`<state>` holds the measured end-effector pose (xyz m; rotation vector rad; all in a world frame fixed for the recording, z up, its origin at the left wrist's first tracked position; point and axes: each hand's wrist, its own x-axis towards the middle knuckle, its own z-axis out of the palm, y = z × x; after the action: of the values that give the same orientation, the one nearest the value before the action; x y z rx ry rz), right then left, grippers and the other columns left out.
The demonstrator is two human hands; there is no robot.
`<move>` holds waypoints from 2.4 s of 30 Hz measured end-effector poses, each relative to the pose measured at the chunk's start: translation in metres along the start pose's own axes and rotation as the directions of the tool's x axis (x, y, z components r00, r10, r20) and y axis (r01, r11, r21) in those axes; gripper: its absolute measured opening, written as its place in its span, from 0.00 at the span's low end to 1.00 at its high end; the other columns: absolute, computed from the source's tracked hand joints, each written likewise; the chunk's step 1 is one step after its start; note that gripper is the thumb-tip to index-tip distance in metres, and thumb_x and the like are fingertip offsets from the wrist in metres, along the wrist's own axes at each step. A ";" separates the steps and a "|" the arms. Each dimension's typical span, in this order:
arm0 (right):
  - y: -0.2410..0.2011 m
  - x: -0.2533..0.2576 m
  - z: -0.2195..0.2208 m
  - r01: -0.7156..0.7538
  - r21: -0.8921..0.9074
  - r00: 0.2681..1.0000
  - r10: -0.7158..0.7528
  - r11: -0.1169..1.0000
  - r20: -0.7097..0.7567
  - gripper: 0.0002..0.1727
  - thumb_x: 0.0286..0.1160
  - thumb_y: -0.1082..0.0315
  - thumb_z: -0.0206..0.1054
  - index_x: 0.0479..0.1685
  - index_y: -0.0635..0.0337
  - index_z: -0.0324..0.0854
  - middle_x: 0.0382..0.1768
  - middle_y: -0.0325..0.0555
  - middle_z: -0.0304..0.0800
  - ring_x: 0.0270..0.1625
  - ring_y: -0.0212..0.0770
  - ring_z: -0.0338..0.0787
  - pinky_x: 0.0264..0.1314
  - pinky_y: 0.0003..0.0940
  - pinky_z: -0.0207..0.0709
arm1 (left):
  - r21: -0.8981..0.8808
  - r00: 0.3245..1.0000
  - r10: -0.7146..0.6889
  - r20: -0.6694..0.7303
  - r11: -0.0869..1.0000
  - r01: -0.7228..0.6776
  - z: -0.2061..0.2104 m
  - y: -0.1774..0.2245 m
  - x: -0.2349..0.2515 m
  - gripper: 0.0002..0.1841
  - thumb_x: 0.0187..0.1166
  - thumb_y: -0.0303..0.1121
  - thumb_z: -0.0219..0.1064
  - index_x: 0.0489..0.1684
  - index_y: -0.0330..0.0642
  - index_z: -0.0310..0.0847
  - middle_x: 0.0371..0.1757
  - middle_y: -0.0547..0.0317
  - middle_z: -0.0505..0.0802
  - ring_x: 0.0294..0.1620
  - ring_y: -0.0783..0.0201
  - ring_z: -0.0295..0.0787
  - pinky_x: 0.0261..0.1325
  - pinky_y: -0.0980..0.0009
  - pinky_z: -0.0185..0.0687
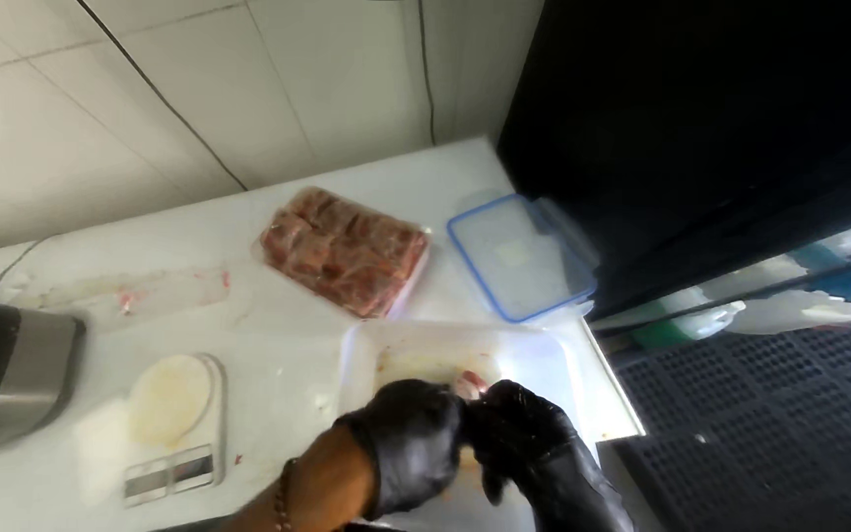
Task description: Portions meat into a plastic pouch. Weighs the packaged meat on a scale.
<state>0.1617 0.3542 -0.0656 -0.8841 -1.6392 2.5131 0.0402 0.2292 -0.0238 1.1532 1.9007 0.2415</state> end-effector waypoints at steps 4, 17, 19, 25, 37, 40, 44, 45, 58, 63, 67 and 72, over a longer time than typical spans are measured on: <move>-0.004 0.003 0.004 -0.017 0.046 1.000 0.017 0.999 0.011 0.06 0.78 0.78 0.64 0.34 0.60 0.78 0.22 0.37 0.87 0.18 0.29 0.85 0.18 0.24 0.83 | 0.032 0.997 -0.078 0.025 0.996 0.077 -0.013 0.008 -0.006 0.15 0.84 0.30 0.58 0.61 0.31 0.81 0.58 0.38 0.87 0.63 0.43 0.84 0.65 0.48 0.78; -0.001 0.012 -0.009 0.175 -0.046 0.984 -0.173 0.984 0.045 0.03 0.75 0.76 0.65 0.38 0.58 0.80 0.23 0.34 0.86 0.19 0.27 0.85 0.20 0.21 0.82 | -0.391 0.856 -0.042 -0.516 0.900 -0.192 -0.014 -0.002 -0.028 0.10 0.80 0.34 0.67 0.53 0.50 0.90 0.41 0.71 0.93 0.37 0.79 0.89 0.41 0.82 0.87; 0.000 0.012 -0.011 0.209 -0.094 0.977 -0.205 0.973 0.057 0.03 0.75 0.76 0.65 0.39 0.58 0.81 0.23 0.32 0.86 0.20 0.26 0.85 0.20 0.21 0.81 | -0.518 0.865 -0.052 -0.498 0.819 -0.249 -0.013 -0.001 -0.026 0.12 0.81 0.31 0.67 0.58 0.50 0.90 0.45 0.68 0.94 0.41 0.75 0.92 0.45 0.78 0.91; 0.002 0.012 -0.015 0.288 -0.124 0.957 -0.283 0.949 0.059 0.02 0.76 0.73 0.65 0.39 0.57 0.82 0.24 0.32 0.87 0.20 0.25 0.84 0.20 0.20 0.81 | -0.570 0.732 -0.228 -0.642 0.781 -0.257 0.017 -0.003 0.003 0.12 0.71 0.27 0.76 0.50 0.50 0.93 0.38 0.69 0.97 0.28 0.73 0.92 0.32 0.78 0.91; -0.041 0.001 -0.029 0.433 -0.179 0.901 -0.424 0.883 0.090 0.07 0.76 0.70 0.65 0.48 0.50 0.82 0.27 0.33 0.88 0.21 0.28 0.85 0.22 0.23 0.83 | 0.169 0.913 -0.347 0.216 0.934 0.315 0.039 -0.054 0.020 0.18 0.85 0.32 0.59 0.64 0.28 0.80 0.65 0.29 0.85 0.71 0.33 0.80 0.71 0.36 0.71; -0.034 0.009 -0.032 0.470 -0.179 0.883 -0.461 0.864 0.090 0.07 0.76 0.66 0.67 0.49 0.48 0.84 0.25 0.34 0.87 0.20 0.29 0.84 0.21 0.22 0.82 | 0.348 0.845 -0.348 0.406 0.914 0.210 0.063 -0.057 0.030 0.14 0.83 0.26 0.59 0.57 0.22 0.81 0.62 0.27 0.86 0.67 0.31 0.82 0.67 0.35 0.74; -0.017 0.015 -0.038 0.449 -0.126 0.893 -0.441 0.885 0.084 0.06 0.73 0.67 0.68 0.46 0.49 0.84 0.26 0.35 0.88 0.21 0.29 0.86 0.22 0.22 0.83 | 0.402 0.770 -0.293 0.567 0.914 0.051 0.057 -0.052 0.036 0.12 0.84 0.25 0.59 0.55 0.24 0.83 0.59 0.29 0.88 0.64 0.33 0.84 0.64 0.35 0.75; -0.016 0.016 -0.039 0.448 -0.111 0.893 -0.439 0.887 0.094 0.06 0.74 0.67 0.68 0.45 0.50 0.84 0.27 0.34 0.88 0.22 0.28 0.86 0.22 0.22 0.83 | 0.400 0.773 -0.280 0.569 0.916 0.038 0.060 -0.057 0.038 0.11 0.82 0.25 0.61 0.53 0.25 0.83 0.58 0.30 0.89 0.63 0.33 0.85 0.62 0.35 0.76; -0.025 0.001 -0.037 0.378 -0.219 0.924 -0.351 0.900 0.153 0.05 0.76 0.74 0.67 0.46 0.61 0.80 0.30 0.31 0.88 0.26 0.24 0.86 0.26 0.22 0.83 | -0.234 0.819 -0.050 0.571 0.947 0.221 0.034 -0.066 0.008 0.07 0.72 0.24 0.72 0.45 0.33 0.86 0.36 0.46 0.89 0.33 0.54 0.84 0.40 0.52 0.80; -0.029 -0.004 -0.028 0.362 -0.227 0.930 -0.333 0.904 0.156 0.04 0.76 0.74 0.66 0.44 0.62 0.80 0.31 0.28 0.88 0.28 0.20 0.86 0.28 0.19 0.83 | -0.789 0.938 0.294 0.181 0.613 -0.040 0.018 -0.066 -0.021 0.05 0.71 0.23 0.66 0.41 0.39 0.83 0.33 0.65 0.88 0.32 0.74 0.85 0.35 0.76 0.82; -0.024 0.000 -0.029 0.381 -0.286 0.924 -0.351 0.879 0.153 0.04 0.78 0.73 0.66 0.45 0.61 0.79 0.30 0.31 0.88 0.26 0.23 0.86 0.26 0.21 0.84 | -0.722 0.863 0.319 -0.392 0.475 -0.503 -0.021 -0.018 -0.050 0.09 0.74 0.23 0.69 0.49 0.40 0.84 0.43 0.68 0.91 0.46 0.78 0.86 0.50 0.81 0.84; -0.027 0.004 -0.019 0.415 -0.267 0.910 -0.387 0.870 0.151 0.03 0.78 0.75 0.64 0.45 0.60 0.78 0.29 0.29 0.86 0.26 0.22 0.86 0.27 0.20 0.83 | -0.139 0.586 0.170 -0.793 0.885 -0.445 -0.002 0.005 -0.014 0.07 0.72 0.28 0.73 0.43 0.38 0.90 0.43 0.62 0.94 0.44 0.77 0.90 0.50 0.81 0.88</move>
<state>0.1590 0.3840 -0.0500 -0.3767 -2.0143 2.0899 0.0447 0.2213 -0.0111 1.2495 2.2058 1.4074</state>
